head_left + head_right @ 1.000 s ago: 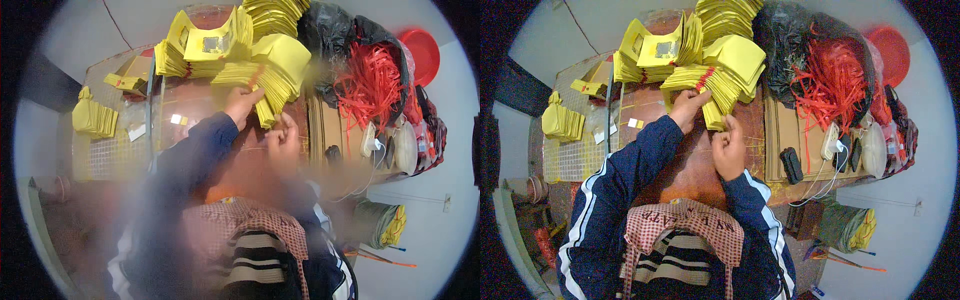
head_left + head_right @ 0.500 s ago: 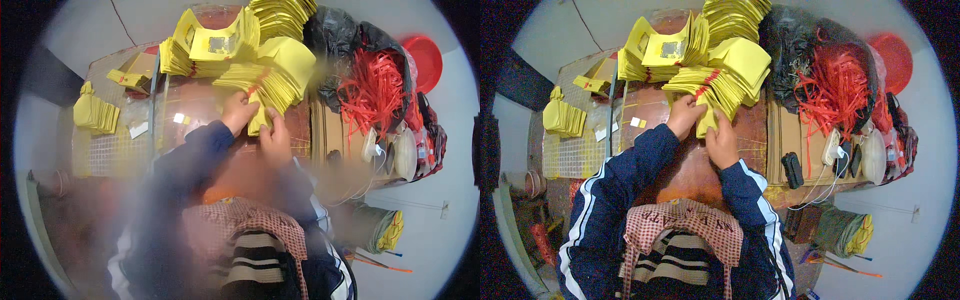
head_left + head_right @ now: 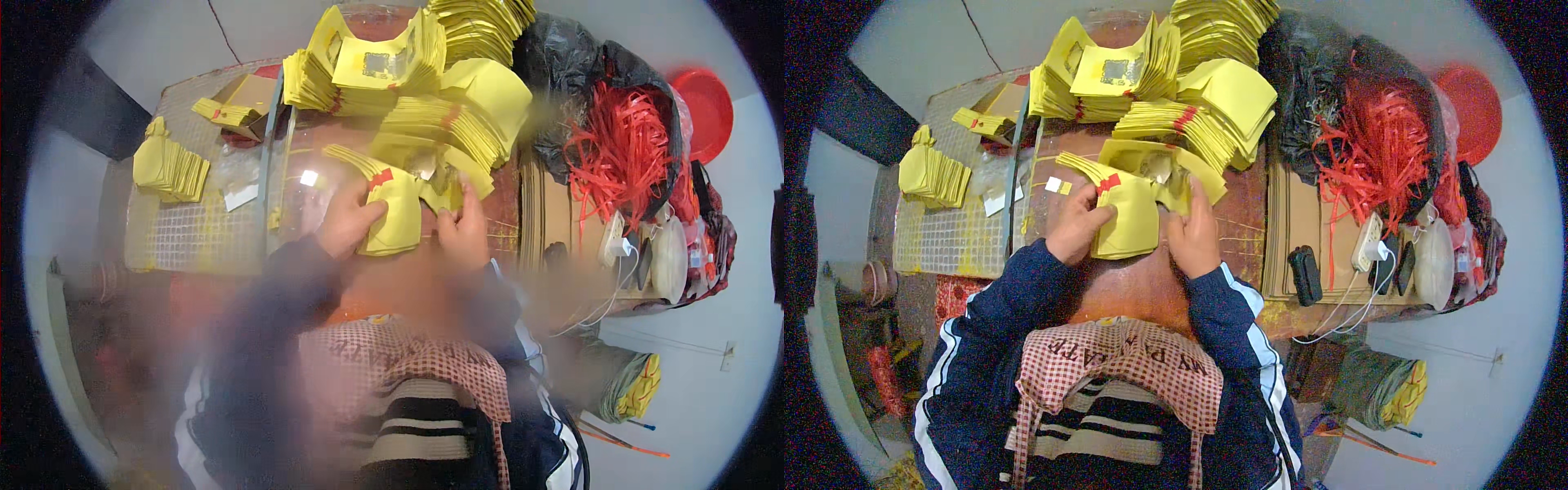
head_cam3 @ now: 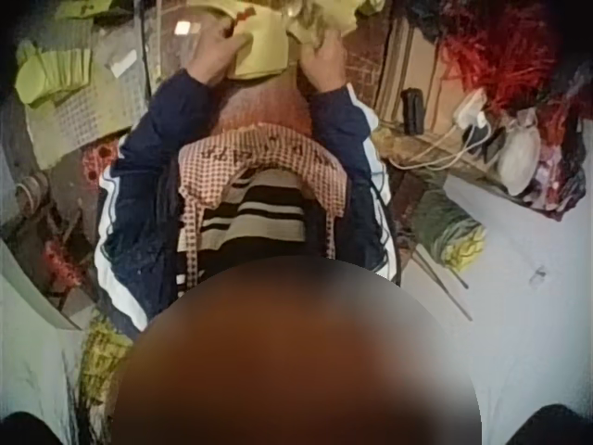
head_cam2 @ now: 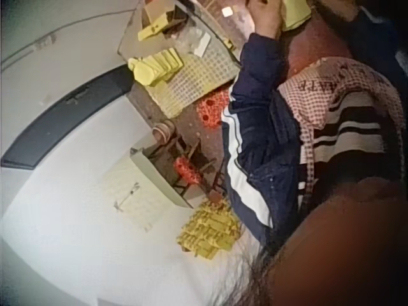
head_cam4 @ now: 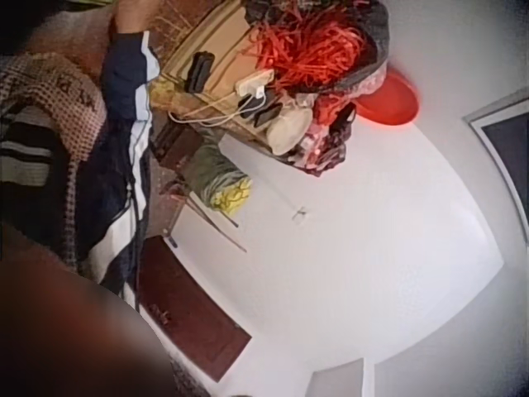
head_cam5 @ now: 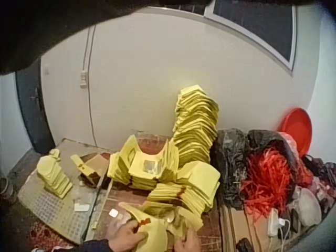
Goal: Folding and stacking yellow fabric items on a workbench
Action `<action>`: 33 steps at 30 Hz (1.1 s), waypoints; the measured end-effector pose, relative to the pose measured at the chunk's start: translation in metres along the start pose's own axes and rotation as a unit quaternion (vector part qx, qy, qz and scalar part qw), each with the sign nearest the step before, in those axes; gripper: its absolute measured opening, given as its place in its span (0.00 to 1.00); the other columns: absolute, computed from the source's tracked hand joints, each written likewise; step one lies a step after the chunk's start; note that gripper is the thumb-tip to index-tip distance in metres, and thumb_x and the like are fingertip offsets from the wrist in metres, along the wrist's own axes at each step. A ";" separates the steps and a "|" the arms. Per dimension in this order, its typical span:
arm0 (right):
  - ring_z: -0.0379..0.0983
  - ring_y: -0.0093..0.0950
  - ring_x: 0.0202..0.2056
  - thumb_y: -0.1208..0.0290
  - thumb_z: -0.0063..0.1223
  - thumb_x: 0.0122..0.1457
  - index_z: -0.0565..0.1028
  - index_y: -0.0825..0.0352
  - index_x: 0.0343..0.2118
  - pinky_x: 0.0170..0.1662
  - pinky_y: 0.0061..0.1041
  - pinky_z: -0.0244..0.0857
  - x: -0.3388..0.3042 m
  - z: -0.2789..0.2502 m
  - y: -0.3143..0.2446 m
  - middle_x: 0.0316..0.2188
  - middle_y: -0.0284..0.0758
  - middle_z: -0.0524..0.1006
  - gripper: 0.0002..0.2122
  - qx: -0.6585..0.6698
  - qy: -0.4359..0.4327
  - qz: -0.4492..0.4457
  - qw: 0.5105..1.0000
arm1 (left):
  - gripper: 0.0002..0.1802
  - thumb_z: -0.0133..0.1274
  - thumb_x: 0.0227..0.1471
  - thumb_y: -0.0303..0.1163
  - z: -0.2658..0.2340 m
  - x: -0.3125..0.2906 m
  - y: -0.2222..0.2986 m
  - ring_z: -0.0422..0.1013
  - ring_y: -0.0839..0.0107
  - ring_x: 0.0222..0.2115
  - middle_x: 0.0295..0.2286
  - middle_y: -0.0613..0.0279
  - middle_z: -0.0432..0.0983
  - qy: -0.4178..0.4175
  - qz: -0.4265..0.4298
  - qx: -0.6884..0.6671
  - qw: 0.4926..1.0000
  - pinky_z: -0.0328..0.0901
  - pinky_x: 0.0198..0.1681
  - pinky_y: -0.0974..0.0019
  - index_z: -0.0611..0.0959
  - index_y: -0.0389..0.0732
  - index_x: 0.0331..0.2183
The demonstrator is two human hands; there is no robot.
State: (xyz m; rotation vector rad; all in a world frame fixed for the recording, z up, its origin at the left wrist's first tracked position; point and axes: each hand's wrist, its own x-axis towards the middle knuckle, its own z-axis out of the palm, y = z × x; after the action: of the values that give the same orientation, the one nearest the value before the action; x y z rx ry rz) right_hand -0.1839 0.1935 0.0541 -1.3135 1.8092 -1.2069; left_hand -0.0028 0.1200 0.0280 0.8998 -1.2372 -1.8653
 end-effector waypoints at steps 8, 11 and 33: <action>0.60 0.42 0.48 0.80 0.56 0.43 0.61 0.72 0.51 0.52 0.37 0.54 -0.021 -0.003 0.003 0.44 0.47 0.66 0.29 -0.167 0.272 -0.188 0.929 | 0.18 0.47 0.46 0.19 -0.004 -0.028 0.002 0.70 0.73 0.36 0.38 0.59 0.72 0.016 -0.054 -0.041 0.998 0.66 0.42 0.69 0.71 0.32 0.43; 0.67 0.40 0.39 0.79 0.55 0.44 0.67 0.70 0.47 0.45 0.36 0.59 -0.026 -0.001 0.011 0.36 0.44 0.72 0.22 -0.128 0.215 -0.144 0.957 | 0.18 0.47 0.47 0.20 0.007 -0.037 0.010 0.70 0.73 0.36 0.39 0.59 0.72 0.028 -0.075 -0.065 0.995 0.66 0.42 0.69 0.71 0.32 0.43; 0.71 0.21 0.38 0.80 0.49 0.54 0.67 0.74 0.44 0.37 0.18 0.66 -0.071 0.034 0.014 0.36 0.37 0.74 0.14 0.184 0.097 0.012 0.978 | 0.23 0.55 0.49 0.30 0.013 -0.031 0.008 0.70 0.71 0.38 0.39 0.58 0.71 -0.033 -0.028 -0.216 0.975 0.66 0.43 0.68 0.67 0.32 0.45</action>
State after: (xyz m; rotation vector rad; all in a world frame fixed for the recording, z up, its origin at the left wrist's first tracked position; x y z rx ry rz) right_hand -0.1367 0.2509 0.0241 -0.9895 1.6211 -1.6109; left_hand 0.0027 0.1497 0.0448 0.6435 -0.7970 -2.1120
